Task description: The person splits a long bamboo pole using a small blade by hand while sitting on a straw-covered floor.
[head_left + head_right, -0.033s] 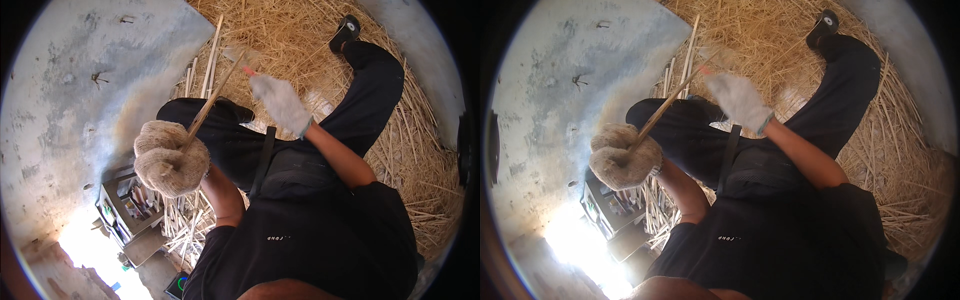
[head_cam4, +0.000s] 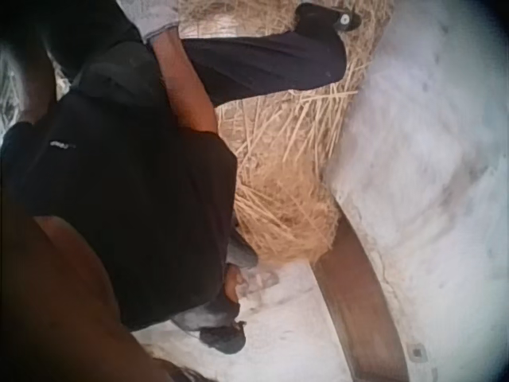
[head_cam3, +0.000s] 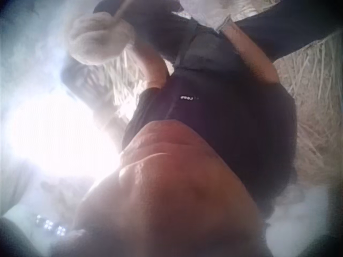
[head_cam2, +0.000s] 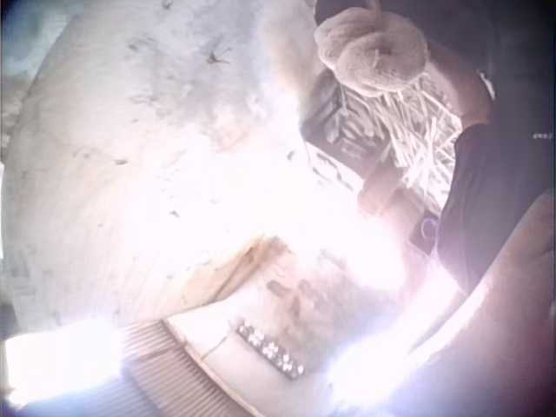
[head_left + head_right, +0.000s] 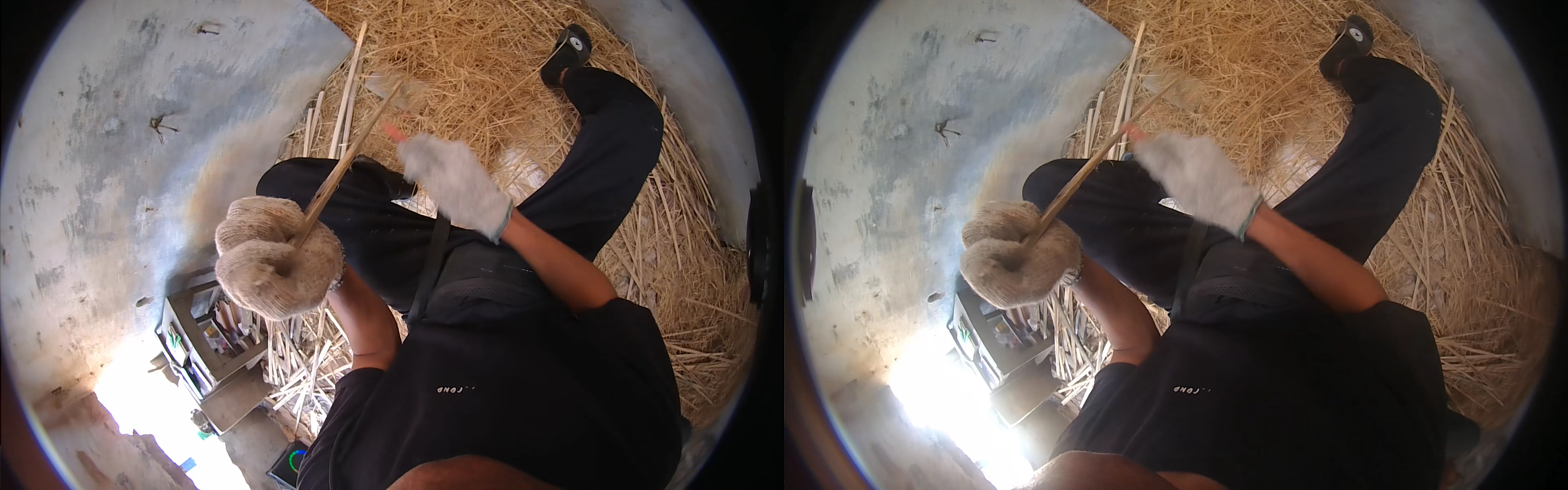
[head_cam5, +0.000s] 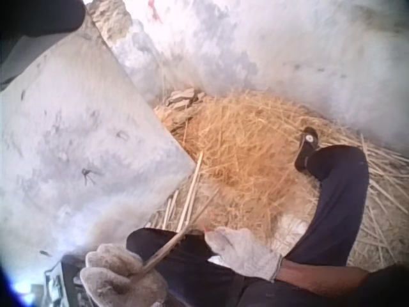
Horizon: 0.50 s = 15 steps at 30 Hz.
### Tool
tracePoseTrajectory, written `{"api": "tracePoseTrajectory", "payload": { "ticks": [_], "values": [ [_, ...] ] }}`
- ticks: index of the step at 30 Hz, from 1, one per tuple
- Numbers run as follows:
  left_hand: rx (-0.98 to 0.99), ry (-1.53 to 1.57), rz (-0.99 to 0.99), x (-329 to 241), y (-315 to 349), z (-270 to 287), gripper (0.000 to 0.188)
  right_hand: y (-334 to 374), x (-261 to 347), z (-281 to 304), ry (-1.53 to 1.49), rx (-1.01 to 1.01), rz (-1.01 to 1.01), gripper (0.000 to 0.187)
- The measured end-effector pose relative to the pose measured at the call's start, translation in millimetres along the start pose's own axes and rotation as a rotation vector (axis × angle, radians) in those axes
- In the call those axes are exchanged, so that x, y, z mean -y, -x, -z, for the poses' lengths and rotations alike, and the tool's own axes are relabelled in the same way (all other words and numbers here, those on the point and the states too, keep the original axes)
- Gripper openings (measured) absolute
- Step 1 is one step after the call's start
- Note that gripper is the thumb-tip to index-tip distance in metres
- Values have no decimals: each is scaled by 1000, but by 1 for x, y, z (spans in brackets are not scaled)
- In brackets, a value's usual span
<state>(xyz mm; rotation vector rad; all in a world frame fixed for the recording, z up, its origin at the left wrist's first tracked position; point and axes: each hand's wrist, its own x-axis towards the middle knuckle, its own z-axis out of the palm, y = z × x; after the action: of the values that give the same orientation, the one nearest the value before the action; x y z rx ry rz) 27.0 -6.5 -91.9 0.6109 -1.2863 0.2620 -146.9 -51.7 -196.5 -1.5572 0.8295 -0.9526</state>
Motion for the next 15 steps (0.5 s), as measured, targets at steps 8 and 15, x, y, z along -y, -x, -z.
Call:
{"api": "tracePoseTrajectory", "payload": {
  "ticks": [8,15],
  "values": [
    [-192,-202,-50,1,10,-8,34,26,51,-22,208,215,-16,43],
    [-143,-213,-58,-3,20,-7,36,-5,22,5,172,145,-291,50]
  ]
}}
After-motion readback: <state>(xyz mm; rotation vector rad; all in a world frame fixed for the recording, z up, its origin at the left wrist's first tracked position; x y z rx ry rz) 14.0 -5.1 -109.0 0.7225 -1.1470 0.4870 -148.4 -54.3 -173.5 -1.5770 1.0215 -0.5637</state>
